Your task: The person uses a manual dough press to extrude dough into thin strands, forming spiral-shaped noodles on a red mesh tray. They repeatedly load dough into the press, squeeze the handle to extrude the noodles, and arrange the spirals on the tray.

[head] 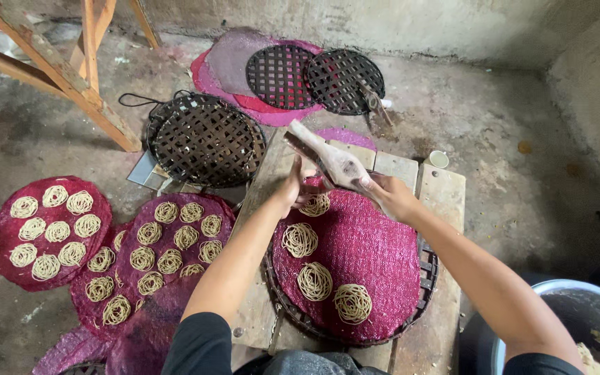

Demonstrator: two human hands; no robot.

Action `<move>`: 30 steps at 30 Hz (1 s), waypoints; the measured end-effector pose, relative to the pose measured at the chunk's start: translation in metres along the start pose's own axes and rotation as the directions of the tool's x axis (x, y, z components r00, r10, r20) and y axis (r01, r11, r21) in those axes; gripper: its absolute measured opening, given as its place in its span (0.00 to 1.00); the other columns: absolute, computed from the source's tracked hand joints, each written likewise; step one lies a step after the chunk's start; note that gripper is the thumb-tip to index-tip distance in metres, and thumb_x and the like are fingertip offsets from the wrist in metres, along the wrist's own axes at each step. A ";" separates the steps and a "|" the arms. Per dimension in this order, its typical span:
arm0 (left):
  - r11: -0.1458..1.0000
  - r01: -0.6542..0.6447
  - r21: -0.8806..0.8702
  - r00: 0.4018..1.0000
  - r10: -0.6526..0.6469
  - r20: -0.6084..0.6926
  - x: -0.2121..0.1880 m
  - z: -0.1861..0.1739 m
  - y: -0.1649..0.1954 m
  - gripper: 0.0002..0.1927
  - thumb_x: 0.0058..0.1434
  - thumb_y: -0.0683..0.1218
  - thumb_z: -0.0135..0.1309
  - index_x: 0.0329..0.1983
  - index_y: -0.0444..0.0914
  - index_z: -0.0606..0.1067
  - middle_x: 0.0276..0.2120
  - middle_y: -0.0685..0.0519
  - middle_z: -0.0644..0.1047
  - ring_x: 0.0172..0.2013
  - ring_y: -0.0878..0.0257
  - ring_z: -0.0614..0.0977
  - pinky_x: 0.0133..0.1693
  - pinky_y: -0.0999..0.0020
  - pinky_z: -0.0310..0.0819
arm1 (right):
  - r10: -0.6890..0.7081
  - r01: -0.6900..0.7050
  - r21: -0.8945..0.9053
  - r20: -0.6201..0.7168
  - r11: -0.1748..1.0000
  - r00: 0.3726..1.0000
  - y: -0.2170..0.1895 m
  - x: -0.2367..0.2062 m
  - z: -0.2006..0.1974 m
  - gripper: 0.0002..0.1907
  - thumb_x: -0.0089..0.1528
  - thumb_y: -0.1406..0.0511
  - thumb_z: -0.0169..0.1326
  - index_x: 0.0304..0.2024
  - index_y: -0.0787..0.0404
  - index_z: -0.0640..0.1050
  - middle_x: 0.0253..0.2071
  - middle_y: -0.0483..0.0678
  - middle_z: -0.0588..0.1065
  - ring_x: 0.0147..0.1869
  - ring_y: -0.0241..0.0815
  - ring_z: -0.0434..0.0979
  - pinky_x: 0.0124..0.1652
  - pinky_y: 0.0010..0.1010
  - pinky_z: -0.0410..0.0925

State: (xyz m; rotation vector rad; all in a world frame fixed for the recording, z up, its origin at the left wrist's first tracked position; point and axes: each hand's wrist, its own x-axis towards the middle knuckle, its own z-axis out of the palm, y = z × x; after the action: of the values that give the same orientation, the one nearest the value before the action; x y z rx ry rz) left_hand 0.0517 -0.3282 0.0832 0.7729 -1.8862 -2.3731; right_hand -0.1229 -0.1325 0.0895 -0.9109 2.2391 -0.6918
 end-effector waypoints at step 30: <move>0.758 -0.142 0.637 0.818 0.452 -0.355 -0.085 -0.010 -0.045 0.18 0.69 0.48 0.50 0.55 0.32 0.69 0.51 0.41 0.76 0.57 0.49 0.77 0.61 0.56 0.71 | 0.014 0.180 0.755 -0.243 0.631 0.970 0.122 -0.164 0.020 0.42 0.64 0.34 0.36 0.45 0.65 0.74 0.25 0.46 0.69 0.25 0.40 0.67 0.26 0.32 0.60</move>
State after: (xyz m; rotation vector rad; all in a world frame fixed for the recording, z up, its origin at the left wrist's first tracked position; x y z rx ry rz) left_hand 0.1427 -0.2984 0.0712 0.8846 -2.2719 -1.2155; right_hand -0.0661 0.0610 0.0521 -0.4910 1.7548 -1.7116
